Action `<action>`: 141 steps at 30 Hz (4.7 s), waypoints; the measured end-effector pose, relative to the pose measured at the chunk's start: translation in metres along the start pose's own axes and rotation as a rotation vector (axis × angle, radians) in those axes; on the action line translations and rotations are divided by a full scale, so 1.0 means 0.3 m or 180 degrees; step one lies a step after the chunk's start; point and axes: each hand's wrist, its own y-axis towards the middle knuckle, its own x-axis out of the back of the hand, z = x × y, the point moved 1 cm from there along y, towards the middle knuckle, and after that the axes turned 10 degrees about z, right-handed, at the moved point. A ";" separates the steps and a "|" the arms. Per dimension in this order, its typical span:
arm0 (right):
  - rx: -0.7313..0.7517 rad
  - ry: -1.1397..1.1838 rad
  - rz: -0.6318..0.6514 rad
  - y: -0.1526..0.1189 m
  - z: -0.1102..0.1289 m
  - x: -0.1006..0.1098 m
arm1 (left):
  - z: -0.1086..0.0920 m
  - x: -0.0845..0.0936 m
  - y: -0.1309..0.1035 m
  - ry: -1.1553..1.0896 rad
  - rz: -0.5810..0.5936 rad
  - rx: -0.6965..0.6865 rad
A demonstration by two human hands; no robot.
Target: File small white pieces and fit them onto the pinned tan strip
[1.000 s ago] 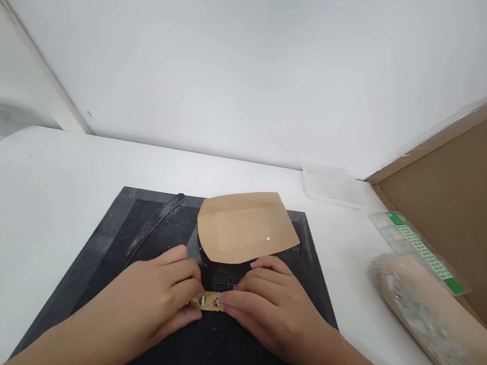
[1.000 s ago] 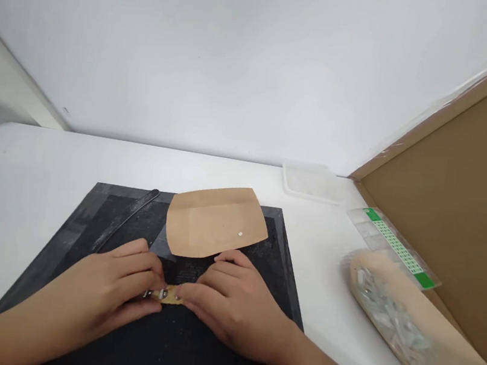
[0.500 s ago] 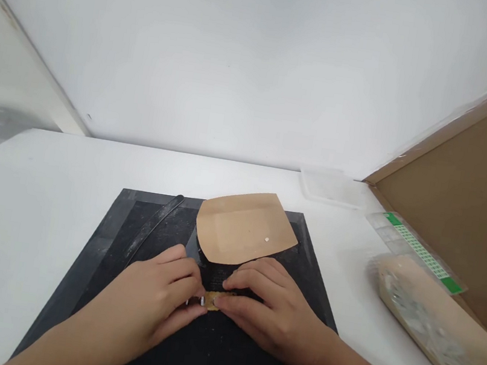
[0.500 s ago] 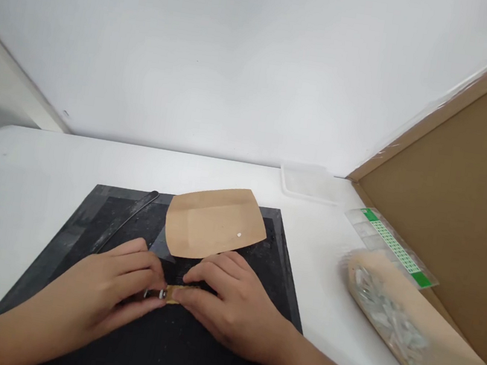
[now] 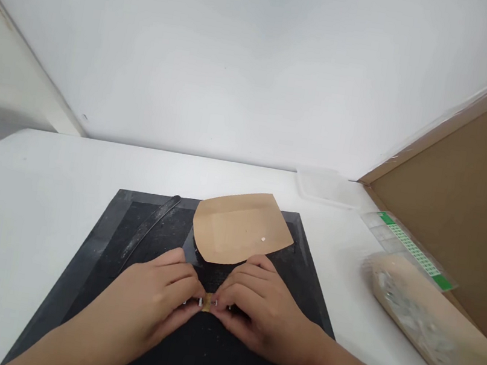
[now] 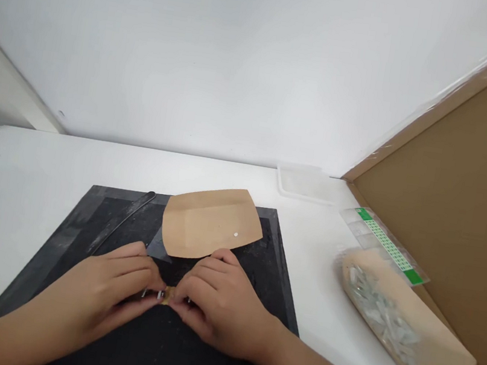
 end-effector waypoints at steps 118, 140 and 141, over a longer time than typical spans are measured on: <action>0.0002 -0.0221 0.0265 -0.018 -0.002 0.001 | 0.027 0.080 -0.021 0.0334 0.0002 -0.0532; -0.0044 -0.0225 0.0347 -0.022 -0.002 0.002 | 0.028 0.077 -0.011 0.0246 -0.0159 -0.0666; -0.0047 -0.0226 0.0355 -0.022 -0.002 0.002 | 0.028 0.076 -0.010 0.0181 -0.0161 -0.0648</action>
